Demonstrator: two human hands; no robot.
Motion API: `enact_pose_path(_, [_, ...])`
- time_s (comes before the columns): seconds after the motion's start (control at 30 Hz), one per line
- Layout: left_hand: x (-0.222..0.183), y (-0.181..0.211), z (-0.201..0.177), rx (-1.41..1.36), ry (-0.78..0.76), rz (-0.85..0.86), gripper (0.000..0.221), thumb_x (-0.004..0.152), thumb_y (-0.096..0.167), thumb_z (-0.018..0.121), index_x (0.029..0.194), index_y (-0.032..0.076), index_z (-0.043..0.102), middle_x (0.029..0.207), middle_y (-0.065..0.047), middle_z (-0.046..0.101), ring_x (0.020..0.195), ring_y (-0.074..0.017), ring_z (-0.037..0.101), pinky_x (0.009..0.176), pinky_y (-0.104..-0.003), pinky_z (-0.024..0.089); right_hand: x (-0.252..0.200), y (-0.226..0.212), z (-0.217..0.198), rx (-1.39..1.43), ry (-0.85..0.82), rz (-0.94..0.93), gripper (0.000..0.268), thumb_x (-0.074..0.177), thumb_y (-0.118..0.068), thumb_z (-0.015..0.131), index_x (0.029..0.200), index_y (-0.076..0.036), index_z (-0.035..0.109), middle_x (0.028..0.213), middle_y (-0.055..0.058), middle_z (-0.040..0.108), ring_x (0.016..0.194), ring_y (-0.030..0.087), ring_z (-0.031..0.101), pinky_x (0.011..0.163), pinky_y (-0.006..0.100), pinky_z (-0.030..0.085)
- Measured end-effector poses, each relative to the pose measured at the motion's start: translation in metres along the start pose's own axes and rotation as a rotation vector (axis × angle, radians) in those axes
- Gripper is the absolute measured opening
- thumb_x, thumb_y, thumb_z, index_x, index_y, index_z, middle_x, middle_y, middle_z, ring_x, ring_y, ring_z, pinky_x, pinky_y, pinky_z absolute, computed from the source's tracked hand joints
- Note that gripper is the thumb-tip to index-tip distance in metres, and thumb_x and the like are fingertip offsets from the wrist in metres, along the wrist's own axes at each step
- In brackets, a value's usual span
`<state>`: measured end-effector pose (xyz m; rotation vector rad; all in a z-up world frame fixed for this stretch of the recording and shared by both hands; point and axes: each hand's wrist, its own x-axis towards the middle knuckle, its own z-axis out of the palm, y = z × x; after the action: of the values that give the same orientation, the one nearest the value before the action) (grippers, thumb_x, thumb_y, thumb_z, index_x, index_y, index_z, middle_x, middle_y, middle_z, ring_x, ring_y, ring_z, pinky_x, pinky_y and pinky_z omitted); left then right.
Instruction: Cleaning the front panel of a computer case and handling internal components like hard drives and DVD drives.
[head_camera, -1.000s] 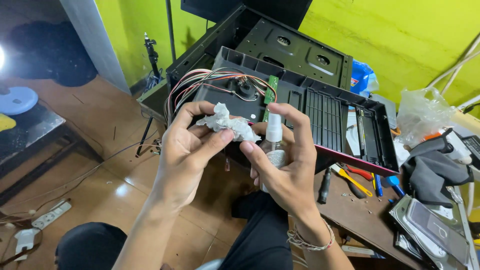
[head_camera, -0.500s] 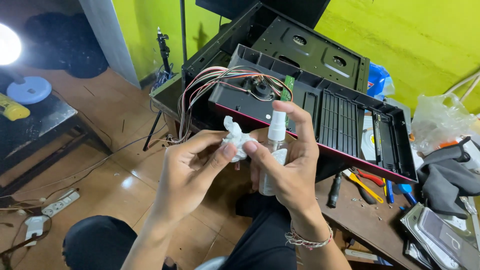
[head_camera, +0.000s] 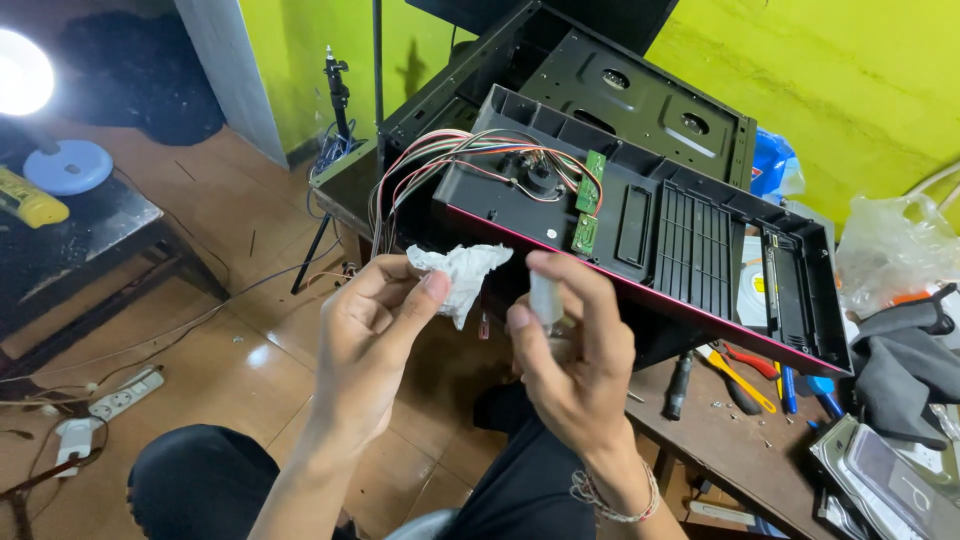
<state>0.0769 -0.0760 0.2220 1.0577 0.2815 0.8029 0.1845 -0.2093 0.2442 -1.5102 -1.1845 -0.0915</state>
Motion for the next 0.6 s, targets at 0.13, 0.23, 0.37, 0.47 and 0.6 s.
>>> enact_pose_path(0.13, [-0.002,-0.006,-0.002,-0.060,0.015,0.001,0.018,0.094,0.003,0.068,0.109,-0.006,0.068,0.098,-0.014,0.074,0.085,-0.0121,0.066,0.079,-0.022,0.053,-0.010,0.000,0.015,-0.135,-0.030,-0.005,0.044,0.087,0.008,0.070,0.128,-0.005,0.057,0.084,0.001,0.068,0.050,0.004,0.043,0.044,0.020,0.035])
enact_pose_path(0.23, [-0.004,-0.011,-0.003,-0.076,0.023,-0.008,0.010,0.095,0.003,0.068,0.102,-0.003,0.067,0.091,-0.009,0.071,0.079,-0.0077,0.060,0.073,-0.019,0.047,-0.008,0.000,0.021,-0.213,-0.024,-0.047,0.045,0.085,0.007,0.071,0.125,-0.006,0.057,0.091,0.005,0.074,0.057,0.007,0.056,0.050,0.021,0.046])
enact_pose_path(0.37, [-0.005,-0.011,-0.003,-0.056,0.052,-0.005,0.008,0.093,0.005,0.071,0.096,-0.001,0.067,0.086,-0.007,0.068,0.074,-0.0068,0.056,0.069,-0.019,0.045,-0.007,-0.001,0.024,-0.248,-0.039,-0.024,0.044,0.084,0.005,0.072,0.124,-0.007,0.058,0.079,0.001,0.070,0.050,0.006,0.045,0.045,0.022,0.039])
enact_pose_path(0.47, [-0.005,-0.013,-0.003,-0.079,0.070,-0.031,0.011,0.092,0.007,0.072,0.096,-0.001,0.066,0.086,-0.009,0.069,0.074,-0.0080,0.058,0.069,-0.020,0.047,-0.007,-0.002,0.026,-0.246,-0.043,-0.009,0.042,0.084,0.004,0.072,0.123,-0.006,0.059,0.075,0.000,0.066,0.050,0.006,0.043,0.045,0.021,0.037])
enact_pose_path(0.6, [-0.005,-0.014,-0.001,-0.103,0.074,-0.051,0.011,0.092,0.007,0.072,0.095,-0.001,0.066,0.089,-0.009,0.070,0.078,-0.0095,0.061,0.074,-0.022,0.052,-0.008,-0.002,0.026,-0.270,-0.034,-0.027,0.042,0.082,0.004,0.073,0.121,-0.006,0.062,0.070,-0.001,0.063,0.050,0.007,0.044,0.045,0.022,0.038])
